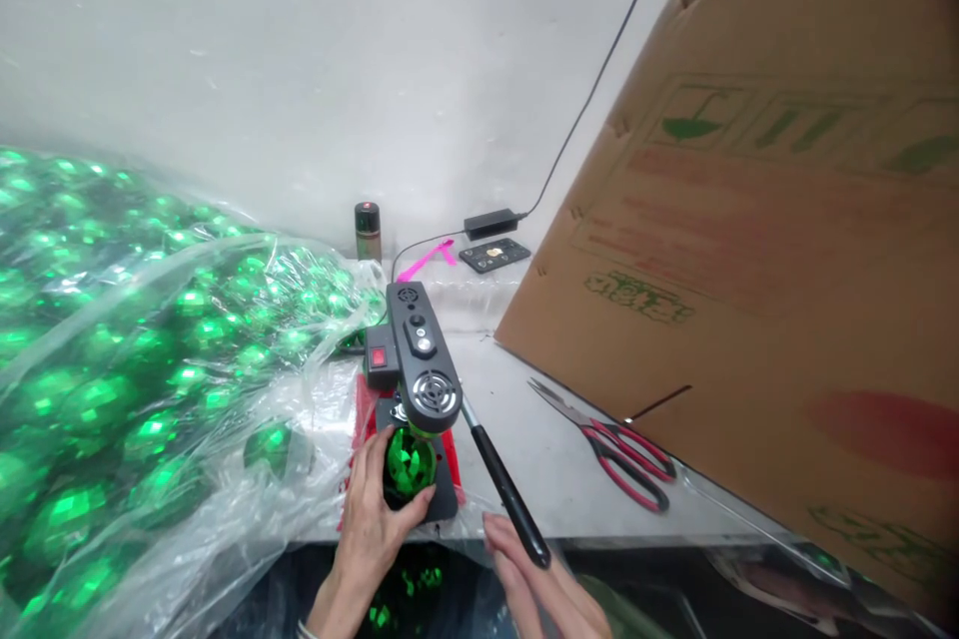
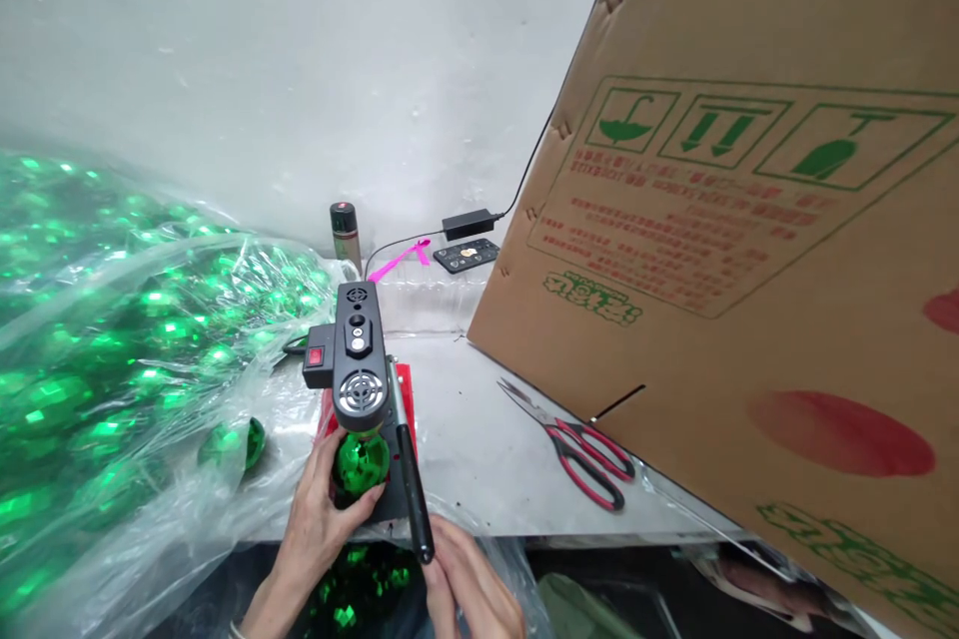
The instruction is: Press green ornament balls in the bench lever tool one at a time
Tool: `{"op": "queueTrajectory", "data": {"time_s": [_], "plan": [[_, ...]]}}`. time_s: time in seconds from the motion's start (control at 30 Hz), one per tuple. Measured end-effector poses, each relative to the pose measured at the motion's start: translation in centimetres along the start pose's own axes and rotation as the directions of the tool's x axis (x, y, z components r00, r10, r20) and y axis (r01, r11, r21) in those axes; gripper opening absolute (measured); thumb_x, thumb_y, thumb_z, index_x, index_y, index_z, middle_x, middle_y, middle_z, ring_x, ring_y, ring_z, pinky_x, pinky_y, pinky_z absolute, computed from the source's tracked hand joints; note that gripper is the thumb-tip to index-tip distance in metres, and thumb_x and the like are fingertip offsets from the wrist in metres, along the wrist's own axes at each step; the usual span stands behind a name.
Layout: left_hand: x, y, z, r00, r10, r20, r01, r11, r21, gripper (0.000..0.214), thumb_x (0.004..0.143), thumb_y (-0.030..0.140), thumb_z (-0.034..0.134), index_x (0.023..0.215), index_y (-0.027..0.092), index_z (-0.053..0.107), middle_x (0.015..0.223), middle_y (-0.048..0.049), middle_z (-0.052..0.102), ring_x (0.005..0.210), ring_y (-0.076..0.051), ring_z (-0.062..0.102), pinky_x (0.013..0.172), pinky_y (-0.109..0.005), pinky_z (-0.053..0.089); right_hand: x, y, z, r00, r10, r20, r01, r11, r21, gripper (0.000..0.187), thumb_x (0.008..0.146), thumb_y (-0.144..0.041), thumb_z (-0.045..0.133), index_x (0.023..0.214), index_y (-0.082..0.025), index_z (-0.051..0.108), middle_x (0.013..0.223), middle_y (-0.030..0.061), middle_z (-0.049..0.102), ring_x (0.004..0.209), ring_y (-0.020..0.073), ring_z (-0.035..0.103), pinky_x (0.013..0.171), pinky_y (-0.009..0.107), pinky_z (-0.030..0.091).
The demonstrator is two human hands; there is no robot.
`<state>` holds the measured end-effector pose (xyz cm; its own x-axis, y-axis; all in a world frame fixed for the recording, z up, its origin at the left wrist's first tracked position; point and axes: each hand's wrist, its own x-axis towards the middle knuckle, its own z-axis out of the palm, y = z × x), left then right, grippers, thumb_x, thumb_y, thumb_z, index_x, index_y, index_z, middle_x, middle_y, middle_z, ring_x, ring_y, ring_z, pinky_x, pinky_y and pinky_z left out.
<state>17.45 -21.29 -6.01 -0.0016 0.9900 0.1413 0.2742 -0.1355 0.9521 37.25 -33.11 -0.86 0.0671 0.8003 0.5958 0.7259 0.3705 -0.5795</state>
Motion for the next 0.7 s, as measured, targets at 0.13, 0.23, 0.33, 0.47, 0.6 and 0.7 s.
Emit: {"op": "queueTrajectory", "data": {"time_s": [0.13,0.23,0.33,0.47,0.6,0.7], "plan": [[0.5,-0.2,-0.1,0.998,-0.057,0.002,0.057,0.998,-0.030,0.072,0.073,0.045,0.088,0.138,0.022,0.067,0.146,-0.0190,0.072,0.145,-0.046,0.062,0.129,-0.066,0.042,0.1,0.2,-0.2,0.999,0.043,0.011,-0.043,0.999,0.006,0.028,0.111,-0.033,0.061,0.120,-0.025,0.086,0.115,0.0073,0.088,0.103,0.0223,0.087,0.094,0.024,0.069],[1.2,-1.1,-0.1,0.991,-0.131,0.030,0.133,0.989,-0.065,0.081,0.071,0.050,0.089,0.143,0.021,0.064,0.152,-0.0197,0.069,0.148,-0.045,0.060,0.130,-0.064,0.040,0.0,0.3,-0.1,0.999,0.045,0.006,-0.045,0.999,-0.003,0.028,0.111,-0.033,0.060,0.119,-0.025,0.086,0.116,0.0072,0.088,0.103,0.0220,0.087,0.094,0.024,0.069],[1.9,-2.1,-0.7,0.981,-0.188,0.050,0.194,0.964,-0.183,0.082,0.072,0.055,0.091,0.142,0.023,0.062,0.148,-0.0165,0.071,0.144,-0.040,0.064,0.127,-0.057,0.044,0.1,0.0,0.0,0.998,0.058,-0.009,-0.058,0.998,-0.035,0.028,0.111,-0.032,0.060,0.120,-0.026,0.086,0.115,0.0063,0.088,0.102,0.0214,0.087,0.093,0.023,0.069],[2.7,-3.1,-2.1,0.930,-0.359,0.083,0.363,0.853,-0.375,0.077,0.075,0.065,0.088,0.135,0.022,0.063,0.130,-0.0136,0.079,0.129,-0.035,0.073,0.119,-0.051,0.052,0.0,-0.4,0.0,0.998,0.049,-0.030,-0.051,0.997,-0.063,0.026,0.111,-0.031,0.061,0.123,-0.029,0.084,0.116,0.0038,0.088,0.102,0.0195,0.087,0.094,0.020,0.068],[3.3,-3.0,-2.9,0.896,-0.438,0.066,0.426,0.810,-0.404,0.079,0.069,0.068,0.092,0.129,0.022,0.068,0.128,-0.0121,0.081,0.131,-0.036,0.073,0.119,-0.049,0.053,-0.3,-0.6,0.3,0.999,0.044,-0.007,-0.044,0.996,-0.075,0.027,0.112,-0.029,0.058,0.125,-0.027,0.083,0.119,0.0044,0.087,0.104,0.0193,0.087,0.095,0.021,0.068],[3.1,-2.2,-2.7,0.931,-0.359,0.070,0.359,0.860,-0.362,0.077,0.065,0.066,0.094,0.126,0.024,0.069,0.126,-0.0102,0.082,0.128,-0.036,0.075,0.114,-0.047,0.057,-0.5,-0.7,0.6,0.998,0.057,0.003,-0.056,0.996,-0.073,0.028,0.112,-0.028,0.058,0.124,-0.026,0.083,0.121,0.0055,0.087,0.106,0.0206,0.086,0.096,0.023,0.069]]}}
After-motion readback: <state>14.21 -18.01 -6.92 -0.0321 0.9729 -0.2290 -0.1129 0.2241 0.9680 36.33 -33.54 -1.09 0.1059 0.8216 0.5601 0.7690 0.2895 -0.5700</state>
